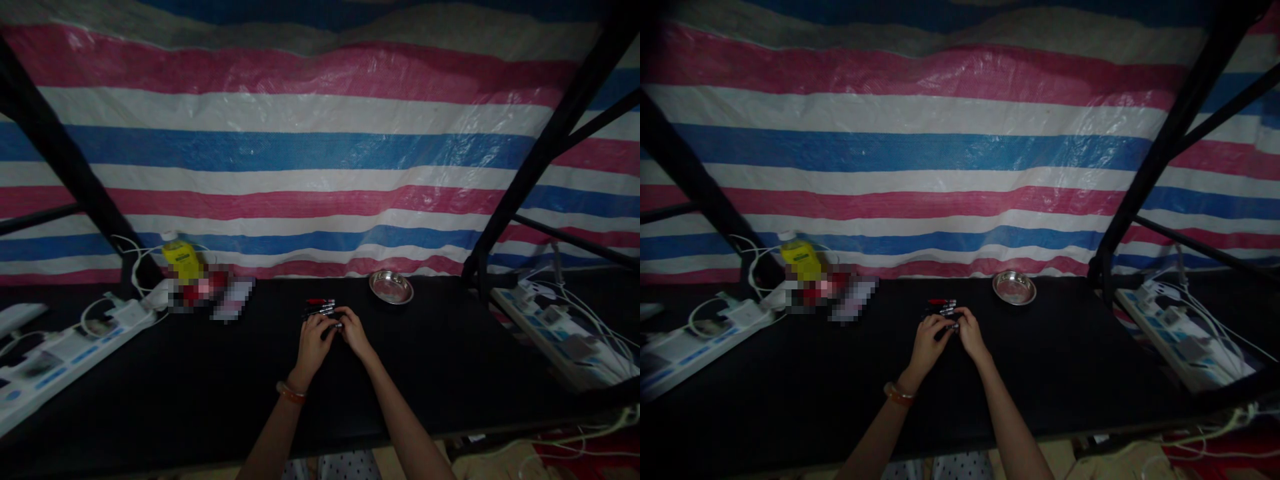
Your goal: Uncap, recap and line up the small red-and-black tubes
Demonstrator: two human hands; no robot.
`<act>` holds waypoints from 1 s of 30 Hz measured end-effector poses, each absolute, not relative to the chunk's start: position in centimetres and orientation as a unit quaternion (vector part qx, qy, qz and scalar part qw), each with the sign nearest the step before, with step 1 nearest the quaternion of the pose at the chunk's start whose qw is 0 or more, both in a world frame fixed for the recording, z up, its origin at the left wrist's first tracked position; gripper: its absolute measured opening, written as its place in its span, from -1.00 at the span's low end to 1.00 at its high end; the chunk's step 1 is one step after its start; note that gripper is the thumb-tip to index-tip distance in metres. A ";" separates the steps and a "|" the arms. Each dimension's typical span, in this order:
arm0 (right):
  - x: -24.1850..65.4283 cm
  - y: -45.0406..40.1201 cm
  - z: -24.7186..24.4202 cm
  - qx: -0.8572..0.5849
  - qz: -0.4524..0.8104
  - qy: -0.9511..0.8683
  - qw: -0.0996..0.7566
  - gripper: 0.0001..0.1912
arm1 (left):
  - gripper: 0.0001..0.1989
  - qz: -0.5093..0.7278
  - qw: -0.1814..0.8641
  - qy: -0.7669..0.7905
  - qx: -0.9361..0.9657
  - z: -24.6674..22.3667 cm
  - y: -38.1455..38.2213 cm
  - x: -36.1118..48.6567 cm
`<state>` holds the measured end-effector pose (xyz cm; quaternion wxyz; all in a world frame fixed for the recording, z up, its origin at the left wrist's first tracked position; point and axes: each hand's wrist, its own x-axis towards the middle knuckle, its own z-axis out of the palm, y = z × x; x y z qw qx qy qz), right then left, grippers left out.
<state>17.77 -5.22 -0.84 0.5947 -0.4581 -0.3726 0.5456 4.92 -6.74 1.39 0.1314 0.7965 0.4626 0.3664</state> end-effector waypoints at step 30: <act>17.1 -7.5 1.7 -0.404 0.298 -0.515 0.694 -0.68 | -0.79 0.358 0.232 0.382 0.820 1.2 -6.9 5.5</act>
